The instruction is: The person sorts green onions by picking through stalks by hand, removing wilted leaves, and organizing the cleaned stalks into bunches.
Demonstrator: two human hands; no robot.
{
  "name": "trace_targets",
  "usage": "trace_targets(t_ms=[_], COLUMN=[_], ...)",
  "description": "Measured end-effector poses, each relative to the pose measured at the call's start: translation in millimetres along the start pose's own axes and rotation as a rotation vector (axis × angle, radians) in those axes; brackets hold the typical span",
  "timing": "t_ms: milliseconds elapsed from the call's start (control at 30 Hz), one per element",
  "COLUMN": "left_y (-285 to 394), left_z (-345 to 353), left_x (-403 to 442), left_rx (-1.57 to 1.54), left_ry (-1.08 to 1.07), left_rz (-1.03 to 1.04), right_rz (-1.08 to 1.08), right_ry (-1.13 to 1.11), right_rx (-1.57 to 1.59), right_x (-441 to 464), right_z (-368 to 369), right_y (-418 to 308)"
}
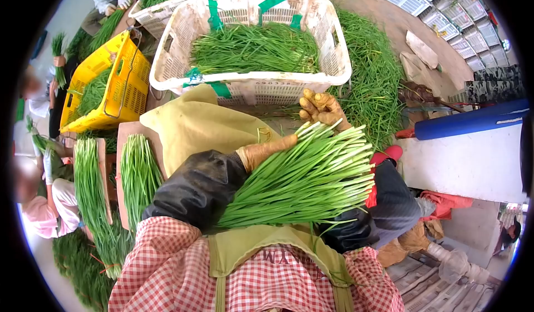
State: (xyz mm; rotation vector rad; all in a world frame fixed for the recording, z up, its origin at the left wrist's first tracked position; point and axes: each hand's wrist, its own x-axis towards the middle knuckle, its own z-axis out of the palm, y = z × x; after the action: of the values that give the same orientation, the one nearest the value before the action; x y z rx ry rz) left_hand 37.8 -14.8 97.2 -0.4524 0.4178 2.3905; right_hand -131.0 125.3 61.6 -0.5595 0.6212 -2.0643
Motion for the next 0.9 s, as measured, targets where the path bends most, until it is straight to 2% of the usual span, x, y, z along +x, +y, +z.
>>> trace_targets(t_ms=[33,67,167,233,267,333,400,500,567,633,667,767,833,900], left_y=[1.2,1.1,4.6,7.7,8.2,9.8,11.0,9.1,9.2,9.1,9.5,5.8,2.4,1.4], left_z=[-1.6,3.5,20.2,19.7,17.0,16.0,24.2,24.0,19.5,8.7,6.1,6.3,-3.9,-5.9], left_x=[-2.1,-4.9,-13.0,-11.0,-9.3,-9.6,-16.2,-15.4,-16.3,-11.9,-11.1,-12.4,-5.9,-5.3], left_rx=[0.071,0.103,0.186,0.24,0.334,0.492,0.511,0.544,0.53,0.537,0.545,0.523,0.509,0.494], left_ry=[-0.035,0.004,0.023,0.0,-0.008,-0.007,0.005,-0.003,0.039,0.028,0.016,0.064,0.046,0.032], left_rz=[-0.044,-0.046,-0.051,-0.052,-0.046,-0.017,-0.004,0.035,-0.022,-0.043,-0.065,-0.081,-0.086,-0.086], right_rz=[0.104,0.207,0.117,0.206,0.244,0.412,0.581,0.644,0.613,0.553,0.585,0.69,0.659,0.613], right_ry=[0.016,0.253,0.23,0.348,0.29,0.117,-0.081,-0.054,-0.068,0.009,0.086,0.122,0.078,0.071], right_rx=[0.03,-0.234,-0.305,-0.656,-0.601,-0.854,-1.074,-0.947,-0.959,-1.032,-1.03,-1.138,-1.04,-0.726], right_x=[3.1,1.9,-10.7,-13.0,-13.8,-11.9,-6.9,-4.7,-6.9,-9.9,-13.0,-14.4,-18.5,-19.9], right_z=[-1.3,45.2,54.7,84.9,91.8,92.6,87.0,83.4,84.9,89.4,84.7,74.5,73.1,78.1], right_y=[-9.8,-29.7,-50.7,-71.4,-74.7,-82.6,-82.9,-82.3,-79.5,-78.0,-75.9,-74.2,-71.4,-67.5])
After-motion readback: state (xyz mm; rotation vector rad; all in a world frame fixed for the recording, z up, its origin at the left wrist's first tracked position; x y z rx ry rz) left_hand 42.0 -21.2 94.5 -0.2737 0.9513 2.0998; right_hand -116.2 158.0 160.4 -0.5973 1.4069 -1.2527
